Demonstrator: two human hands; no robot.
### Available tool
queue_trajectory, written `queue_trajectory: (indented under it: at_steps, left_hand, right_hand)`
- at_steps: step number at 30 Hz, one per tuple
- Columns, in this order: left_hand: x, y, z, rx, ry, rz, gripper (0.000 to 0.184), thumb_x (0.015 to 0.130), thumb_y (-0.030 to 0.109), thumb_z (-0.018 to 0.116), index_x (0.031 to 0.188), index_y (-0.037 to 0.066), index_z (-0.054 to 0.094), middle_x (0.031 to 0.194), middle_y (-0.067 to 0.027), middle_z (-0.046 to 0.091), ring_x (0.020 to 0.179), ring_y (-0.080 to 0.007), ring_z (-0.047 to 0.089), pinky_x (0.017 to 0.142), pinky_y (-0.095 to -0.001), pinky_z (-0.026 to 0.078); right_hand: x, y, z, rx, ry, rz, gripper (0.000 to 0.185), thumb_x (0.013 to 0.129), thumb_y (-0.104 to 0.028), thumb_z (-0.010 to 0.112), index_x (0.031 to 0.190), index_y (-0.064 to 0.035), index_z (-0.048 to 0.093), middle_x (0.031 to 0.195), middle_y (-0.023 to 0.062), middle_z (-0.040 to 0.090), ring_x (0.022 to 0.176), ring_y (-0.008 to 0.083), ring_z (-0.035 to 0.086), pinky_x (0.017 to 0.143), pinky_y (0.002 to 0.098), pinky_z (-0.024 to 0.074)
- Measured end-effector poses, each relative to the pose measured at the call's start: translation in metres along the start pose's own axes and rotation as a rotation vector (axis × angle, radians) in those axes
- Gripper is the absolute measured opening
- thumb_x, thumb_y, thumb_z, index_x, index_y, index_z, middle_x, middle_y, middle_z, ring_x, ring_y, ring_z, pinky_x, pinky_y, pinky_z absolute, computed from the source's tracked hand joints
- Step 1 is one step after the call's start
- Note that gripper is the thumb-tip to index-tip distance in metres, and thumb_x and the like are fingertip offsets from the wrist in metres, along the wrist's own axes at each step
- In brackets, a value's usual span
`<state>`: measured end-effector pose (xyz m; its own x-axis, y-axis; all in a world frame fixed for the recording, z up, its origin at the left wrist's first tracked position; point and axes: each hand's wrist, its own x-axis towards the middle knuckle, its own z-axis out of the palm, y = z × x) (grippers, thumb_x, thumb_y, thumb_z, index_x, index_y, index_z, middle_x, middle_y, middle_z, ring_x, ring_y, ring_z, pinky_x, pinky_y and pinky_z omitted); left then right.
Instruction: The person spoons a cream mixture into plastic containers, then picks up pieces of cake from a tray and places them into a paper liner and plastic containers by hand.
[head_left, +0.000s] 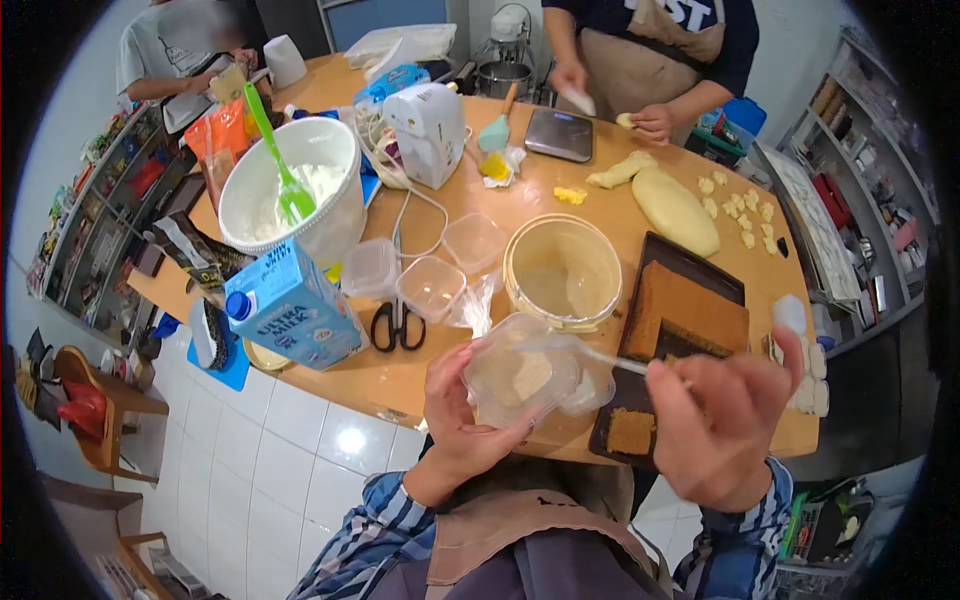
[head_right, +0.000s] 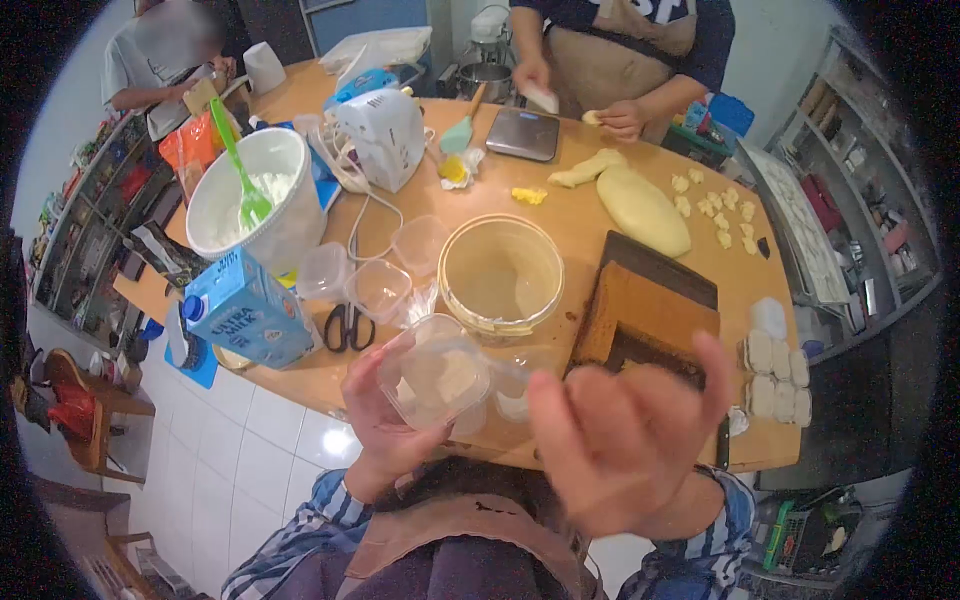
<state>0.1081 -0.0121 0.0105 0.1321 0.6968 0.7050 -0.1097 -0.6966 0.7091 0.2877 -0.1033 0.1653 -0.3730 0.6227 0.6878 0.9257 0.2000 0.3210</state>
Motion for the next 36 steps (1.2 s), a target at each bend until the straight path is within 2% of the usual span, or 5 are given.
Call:
queue_trajectory:
  at_steps: [5,16,28,31,36]
  left_hand:
    - [0.023,-0.013,0.000,-0.013,0.009,-0.086,0.086,0.058,-0.001,0.077,0.130,0.006,0.031,0.124,-0.0127,0.042,0.117,-0.0256,0.045,0.099,-0.0382,0.039]
    - [0.002,-0.010,-0.020,0.129,0.109,-0.208,0.079,0.059,0.003,0.074,0.128,0.005,0.035,0.119,-0.0107,0.045,0.113,-0.0245,0.046,0.100,-0.0367,0.037]
    - [-0.010,0.002,-0.024,0.031,0.090,-0.196,0.082,0.064,0.011,0.074,0.134,0.004,0.031,0.126,-0.0116,0.044,0.121,-0.0265,0.042,0.105,-0.0416,0.032]
    - [-0.015,0.014,-0.008,-0.043,0.057,-0.279,0.098,0.060,0.039,0.082,0.134,0.003,0.029,0.123,-0.0126,0.043,0.113,-0.0262,0.047,0.098,-0.0422,0.038]
    - [-0.024,0.032,0.018,-0.180,-0.169,-0.413,0.096,0.059,0.039,0.083,0.132,0.003,0.032,0.117,-0.0122,0.046,0.107,-0.0249,0.049,0.094,-0.0393,0.040]
  right_hand:
    - [0.015,0.028,0.027,0.195,0.161,0.195,0.030,0.057,0.005,0.065,0.086,-0.0043,0.065,0.077,0.0067,0.055,0.072,0.0257,0.048,0.070,0.0405,0.0360]
    - [-0.012,0.019,0.150,0.070,-0.193,0.082,0.006,0.069,-0.018,0.057,0.067,-0.0127,0.059,0.065,0.0020,0.055,0.080,0.0206,0.053,0.075,0.0484,0.0374]
    - [-0.039,0.045,0.016,0.102,-0.069,0.266,0.013,0.069,-0.013,0.058,0.081,-0.0089,0.061,0.069,0.0017,0.054,0.078,0.0209,0.052,0.079,0.0449,0.0369]
    - [-0.094,0.085,-0.030,-0.094,-0.193,0.470,0.023,0.069,-0.008,0.062,0.092,-0.0075,0.063,0.080,0.0053,0.060,0.077,0.0239,0.055,0.078,0.0382,0.0400]
    - [-0.253,0.125,-0.032,-0.161,-0.706,1.164,0.026,0.077,-0.007,0.057,0.101,-0.0082,0.065,0.084,0.0182,0.063,0.085,0.0357,0.060,0.071,0.0451,0.0463]
